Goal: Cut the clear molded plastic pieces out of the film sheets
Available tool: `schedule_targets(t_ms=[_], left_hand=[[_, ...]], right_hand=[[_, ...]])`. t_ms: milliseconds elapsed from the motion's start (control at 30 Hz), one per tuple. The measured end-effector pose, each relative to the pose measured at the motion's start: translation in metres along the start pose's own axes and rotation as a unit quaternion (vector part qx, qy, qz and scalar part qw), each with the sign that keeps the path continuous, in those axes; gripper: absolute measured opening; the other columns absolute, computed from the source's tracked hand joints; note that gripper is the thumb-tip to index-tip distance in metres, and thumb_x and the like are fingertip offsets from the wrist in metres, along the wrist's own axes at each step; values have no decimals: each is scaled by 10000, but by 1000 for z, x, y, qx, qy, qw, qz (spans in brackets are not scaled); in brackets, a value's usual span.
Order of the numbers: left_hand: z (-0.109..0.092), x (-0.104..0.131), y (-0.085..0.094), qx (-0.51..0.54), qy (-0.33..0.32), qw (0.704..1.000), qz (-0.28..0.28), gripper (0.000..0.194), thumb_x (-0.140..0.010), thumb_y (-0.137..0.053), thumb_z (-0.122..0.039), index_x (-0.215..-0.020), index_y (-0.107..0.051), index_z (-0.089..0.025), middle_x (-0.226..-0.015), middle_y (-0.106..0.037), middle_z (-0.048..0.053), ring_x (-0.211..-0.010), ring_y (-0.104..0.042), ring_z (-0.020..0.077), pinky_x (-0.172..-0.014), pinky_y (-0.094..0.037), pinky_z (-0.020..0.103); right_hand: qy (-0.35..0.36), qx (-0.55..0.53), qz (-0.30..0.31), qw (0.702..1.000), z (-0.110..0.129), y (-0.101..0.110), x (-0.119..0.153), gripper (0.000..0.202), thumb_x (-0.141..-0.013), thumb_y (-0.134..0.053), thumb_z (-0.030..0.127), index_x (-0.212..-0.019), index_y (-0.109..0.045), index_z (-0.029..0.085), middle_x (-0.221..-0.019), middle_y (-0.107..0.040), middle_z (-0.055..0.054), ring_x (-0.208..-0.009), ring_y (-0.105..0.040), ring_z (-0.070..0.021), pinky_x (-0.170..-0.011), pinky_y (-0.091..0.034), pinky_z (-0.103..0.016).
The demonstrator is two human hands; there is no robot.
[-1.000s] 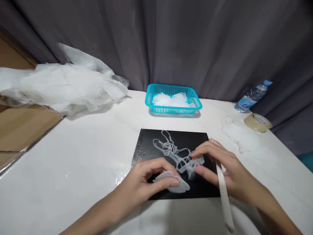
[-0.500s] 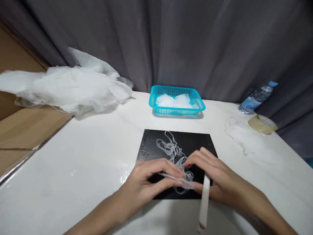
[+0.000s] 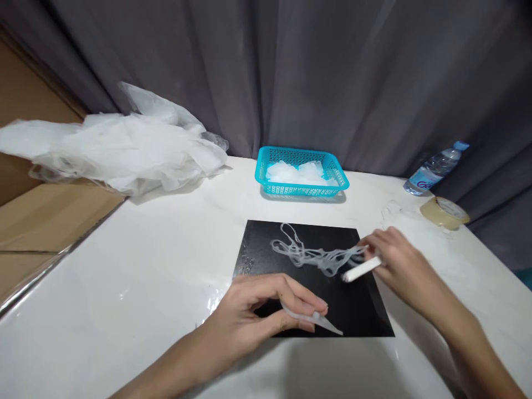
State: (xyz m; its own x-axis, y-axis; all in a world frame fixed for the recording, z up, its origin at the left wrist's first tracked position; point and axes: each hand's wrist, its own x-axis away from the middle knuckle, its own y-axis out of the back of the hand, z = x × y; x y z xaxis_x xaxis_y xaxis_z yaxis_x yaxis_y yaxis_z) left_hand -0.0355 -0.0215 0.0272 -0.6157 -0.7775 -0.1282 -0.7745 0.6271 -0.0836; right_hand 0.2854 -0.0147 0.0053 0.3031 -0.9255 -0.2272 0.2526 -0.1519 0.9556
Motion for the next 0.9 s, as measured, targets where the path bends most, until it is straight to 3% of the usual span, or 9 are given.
schedule_targets(t_ms=[133, 200, 300, 400, 500, 600, 733, 800, 900], left_hand=[[0, 2, 0, 28, -1, 1000, 5, 142, -926, -754, -30, -888, -775, -165, -1088, -841, 61, -995, -812, 200, -877, -659, 289], [0, 2, -1, 32, 0, 999, 6, 141, -926, -754, -28, -894, -775, -163, -1093, -840, 63, -1003, -811, 201, -885, -658, 292], [1, 2, -1, 34, 2, 999, 4, 127, -920, -763, -34, -899, -781, -157, -1095, -840, 74, -1009, -811, 211, -884, -661, 304], [2, 0, -2, 22, 6, 1000, -9, 102, -898, -798, -57, -899, -797, -159, -1068, -846, 76, -988, -815, 216, -891, -653, 313], [4, -1, -2, 7, 11, 1000, -13, 78, -908, -802, -105, -932, -817, -177, -1061, -848, 70, -1001, -811, 221, -910, -635, 312], [4, -3, 1, -37, 45, 998, -7, 85, -963, -754, -200, -960, -837, -218, -1065, -846, 47, -988, -800, 202, -869, -611, 267], [6, -5, 6, -137, 92, 986, -13, 147, -986, -719, -335, -971, -852, -277, -1013, -838, 15, -948, -770, 189, -852, -561, 238], [10, -8, 10, -194, 96, 976, -17, 173, -970, -722, -393, -939, -857, -288, -956, -822, 14, -859, -737, 184, -788, -541, 236], [19, -13, 17, -242, 111, 963, -41, 249, -950, -709, -478, -895, -857, -286, -906, -793, 26, -709, -651, 167, -623, -499, 223]], right_hand=[[-113, 129, -37, 984, -77, 11, 22, 231, -848, -537, 145, -993, -709, 197, -862, -686, -139, -881, -600, -353, -768, -502, -491], [-144, 136, -37, 980, -97, 19, 29, 236, -856, -537, 173, -1006, -719, 186, -853, -676, -152, -830, -621, -347, -782, -503, -507], [-159, 50, -71, 984, -84, 29, 26, 280, -946, -512, 268, -1143, -685, 172, -1026, -676, -192, -890, -652, -336, -766, -524, -471], [-99, -82, -58, 990, -36, 28, 13, 254, -1030, -530, 385, -1222, -634, 255, -1215, -676, -128, -1062, -641, -313, -858, -540, -441], [-42, -99, -3, 994, 6, 5, 3, 352, -1044, -566, 429, -1371, -565, 297, -1278, -642, -104, -1183, -585, -325, -989, -512, -488], [-33, -79, 9, 996, 22, -26, -2, 342, -1062, -508, 344, -1390, -549, 256, -1270, -617, -130, -1176, -584, -331, -988, -518, -494], [-51, -87, 4, 995, 10, -43, -10, 206, -1065, -409, 224, -1010, -608, 225, -1016, -655, -93, -974, -628, -277, -858, -532, -408], [-80, -81, -37, 993, -10, -34, -14, 207, -1045, -436, 240, -930, -607, 231, -949, -674, -75, -932, -641, -260, -838, -524, -378], [-170, -35, -143, 975, -60, -7, -8, 195, -980, -492, 303, -914, -656, 221, -879, -697, -74, -866, -661, -256, -827, -518, -370]])
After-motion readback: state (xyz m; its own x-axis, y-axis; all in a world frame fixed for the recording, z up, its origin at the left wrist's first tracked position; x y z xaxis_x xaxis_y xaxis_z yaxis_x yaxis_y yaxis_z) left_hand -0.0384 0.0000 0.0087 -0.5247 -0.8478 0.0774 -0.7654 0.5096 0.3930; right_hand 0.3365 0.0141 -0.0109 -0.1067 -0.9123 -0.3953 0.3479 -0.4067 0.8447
